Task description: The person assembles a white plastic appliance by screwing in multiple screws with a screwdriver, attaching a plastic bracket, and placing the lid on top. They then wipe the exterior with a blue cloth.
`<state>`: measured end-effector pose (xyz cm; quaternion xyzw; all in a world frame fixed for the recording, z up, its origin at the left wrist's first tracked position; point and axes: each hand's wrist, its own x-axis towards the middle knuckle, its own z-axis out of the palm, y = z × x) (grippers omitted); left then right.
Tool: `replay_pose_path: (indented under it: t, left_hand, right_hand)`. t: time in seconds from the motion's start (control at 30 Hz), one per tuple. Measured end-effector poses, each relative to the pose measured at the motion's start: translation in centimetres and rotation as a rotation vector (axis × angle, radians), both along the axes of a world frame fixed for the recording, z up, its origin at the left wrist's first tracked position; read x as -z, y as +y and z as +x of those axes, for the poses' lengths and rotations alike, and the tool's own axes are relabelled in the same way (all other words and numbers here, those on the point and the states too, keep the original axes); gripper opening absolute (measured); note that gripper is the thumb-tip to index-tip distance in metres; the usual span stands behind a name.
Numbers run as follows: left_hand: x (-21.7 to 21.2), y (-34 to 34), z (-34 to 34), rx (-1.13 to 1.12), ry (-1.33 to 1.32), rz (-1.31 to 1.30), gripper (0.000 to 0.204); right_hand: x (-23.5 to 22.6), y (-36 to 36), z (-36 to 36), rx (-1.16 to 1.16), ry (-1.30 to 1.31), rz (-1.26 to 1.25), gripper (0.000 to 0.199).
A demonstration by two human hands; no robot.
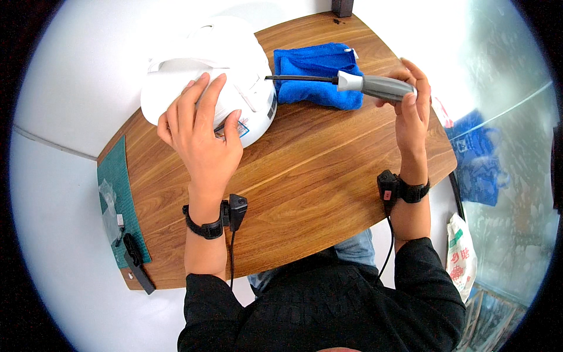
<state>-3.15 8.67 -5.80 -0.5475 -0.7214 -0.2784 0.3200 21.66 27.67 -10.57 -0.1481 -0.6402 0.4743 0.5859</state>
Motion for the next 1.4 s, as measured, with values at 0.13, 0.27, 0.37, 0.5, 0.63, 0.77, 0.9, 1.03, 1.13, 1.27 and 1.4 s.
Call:
replay_pose_path:
  t: [0.13,0.27,0.37,0.5,0.63,0.77,0.9,1.03,1.13,1.27,1.4]
  left_hand:
    - [-0.1,-0.1,0.0,-0.001,-0.001,-0.002,0.059]
    - [-0.1,-0.2,-0.1,0.005,0.003,0.003,0.059]
    - [-0.2,-0.1,0.0,0.005,-0.004,0.001,0.059]
    - [0.0,-0.1,-0.1,-0.002,-0.002,-0.005,0.059]
    - [-0.1,-0.1,0.0,-0.003,-0.011,-0.002,0.059]
    - [0.0,-0.1,-0.2,0.012,-0.007,0.013,0.057]
    - [0.0,0.1,-0.1,0.016,-0.008,0.014,0.057]
    - [0.1,0.0,-0.2,0.022,-0.011,0.019,0.057]
    - [0.1,0.0,-0.3,0.021,-0.005,0.022,0.057]
    - [0.1,0.0,-0.3,0.02,-0.008,0.019,0.057]
    - [0.0,0.0,-0.1,0.007,-0.009,0.01,0.057]
  right_hand:
    - [-0.6,-1.1,-0.8,0.09,0.043,0.089,0.061]
    - [-0.3,-0.3,1.1,0.087,-0.108,0.048,0.059]
    - [-0.4,-0.2,1.3,0.078,-0.193,-0.074,0.059]
    - [-0.1,-0.5,-0.3,0.063,-0.022,0.049,0.058]
    - [-0.5,-0.5,0.5,0.032,-0.05,0.08,0.059]
    - [-0.5,-0.6,1.3,0.015,-0.148,-0.062,0.056]
    - [-0.3,-0.6,-0.1,0.055,-0.025,0.042,0.058]
    - [-0.8,-0.7,-0.1,0.011,0.003,0.03,0.061]
    - [-0.9,-0.5,1.1,0.013,-0.1,0.034,0.062]
    - [-0.9,-0.7,1.3,0.015,-0.113,0.011,0.056]
    - [-0.5,-0.9,-0.3,0.135,-0.035,0.026,0.044]
